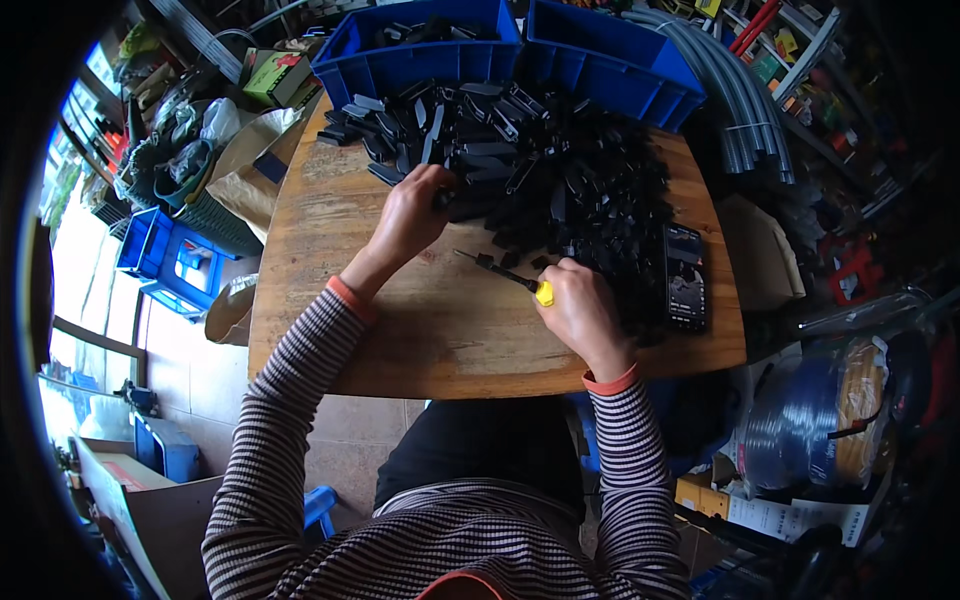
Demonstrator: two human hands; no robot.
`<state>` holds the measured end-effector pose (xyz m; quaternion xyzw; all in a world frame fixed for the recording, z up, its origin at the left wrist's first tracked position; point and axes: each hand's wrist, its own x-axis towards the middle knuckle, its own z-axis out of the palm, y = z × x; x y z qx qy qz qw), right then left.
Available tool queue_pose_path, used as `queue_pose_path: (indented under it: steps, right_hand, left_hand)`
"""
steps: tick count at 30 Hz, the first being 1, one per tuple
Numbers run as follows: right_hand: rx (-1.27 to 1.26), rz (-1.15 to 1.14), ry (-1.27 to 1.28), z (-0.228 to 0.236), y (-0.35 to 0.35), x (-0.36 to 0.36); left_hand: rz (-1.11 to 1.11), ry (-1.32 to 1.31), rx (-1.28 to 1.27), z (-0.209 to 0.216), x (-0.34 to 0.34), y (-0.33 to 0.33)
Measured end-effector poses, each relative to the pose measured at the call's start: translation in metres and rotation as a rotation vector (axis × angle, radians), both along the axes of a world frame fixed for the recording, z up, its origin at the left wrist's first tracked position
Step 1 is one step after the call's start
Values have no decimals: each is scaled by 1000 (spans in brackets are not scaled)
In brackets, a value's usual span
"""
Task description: Assembling small black plastic components at a workbench using a yellow-handled tool.
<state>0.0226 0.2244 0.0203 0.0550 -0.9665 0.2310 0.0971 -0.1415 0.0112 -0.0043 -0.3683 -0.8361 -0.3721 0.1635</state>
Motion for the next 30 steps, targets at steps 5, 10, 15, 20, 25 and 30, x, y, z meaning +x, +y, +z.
queue_pose_path:
  steps: [5,10,15,20,25,30]
  right_hand:
    - [19,64,53,-6,8,-5]
    - [29,-20,123,-3,13,-5]
    - [-140,-38,359,18,12,8]
    - [-241,23,324,26,-2,18]
    - [-257,44,319,25,-4,21]
    - [-318,54,279,18,-3,17]
  left_hand:
    - [53,150,-115,-1,-15,21]
    - [78,154,-79,28,-6,0]
    - [-421,-337,-216,62,28,-17]
    - [-670,-335,-626,52,45,13]
    - [-590,-120,-203,23,52,13]
    - [-572,73,-225,19,93,-7]
